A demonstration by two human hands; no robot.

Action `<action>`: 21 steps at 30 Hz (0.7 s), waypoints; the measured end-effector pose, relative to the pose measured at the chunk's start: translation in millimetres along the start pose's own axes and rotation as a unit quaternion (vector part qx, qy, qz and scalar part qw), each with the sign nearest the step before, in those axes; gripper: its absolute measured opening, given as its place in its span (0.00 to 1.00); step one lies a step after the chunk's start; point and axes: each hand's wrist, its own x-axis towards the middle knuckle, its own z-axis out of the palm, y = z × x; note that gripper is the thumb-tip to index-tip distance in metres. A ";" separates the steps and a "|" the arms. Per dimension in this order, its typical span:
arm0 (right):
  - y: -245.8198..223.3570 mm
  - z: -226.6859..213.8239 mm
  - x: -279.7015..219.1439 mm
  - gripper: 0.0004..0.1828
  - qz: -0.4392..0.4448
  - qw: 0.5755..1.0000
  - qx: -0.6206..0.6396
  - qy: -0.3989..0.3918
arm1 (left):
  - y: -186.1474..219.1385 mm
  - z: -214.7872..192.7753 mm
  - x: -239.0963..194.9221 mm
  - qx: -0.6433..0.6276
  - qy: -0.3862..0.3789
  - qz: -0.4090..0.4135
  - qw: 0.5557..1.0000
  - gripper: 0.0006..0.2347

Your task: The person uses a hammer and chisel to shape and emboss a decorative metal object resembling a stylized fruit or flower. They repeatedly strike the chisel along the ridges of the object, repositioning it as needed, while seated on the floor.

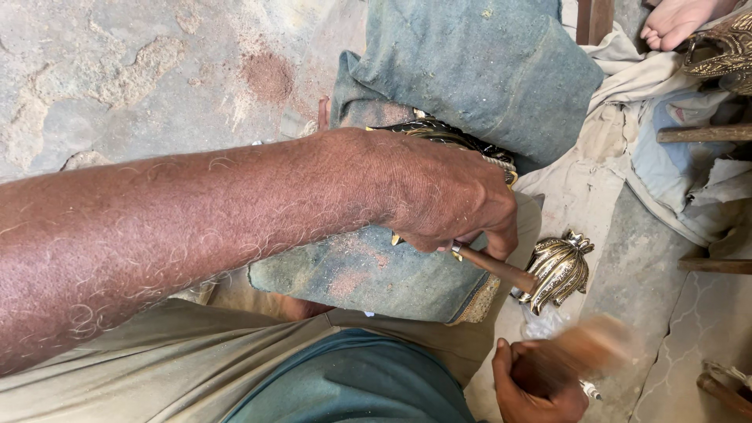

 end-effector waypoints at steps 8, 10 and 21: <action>7.3 6.7 -5.5 0.14 -0.061 0.996 0.063 0.017 | 4.2 -1.7 5.7 0.022 -0.001 0.004 1.000 0.23; -0.9 8.6 -8.8 0.14 0.047 0.978 0.201 0.013 | 4.1 -7.0 3.0 -0.001 -0.033 -0.032 0.999 0.19; -21.0 -40.7 28.6 0.19 0.137 0.916 0.376 -0.032 | -19.1 8.9 -9.9 -0.089 0.105 -0.028 0.990 0.18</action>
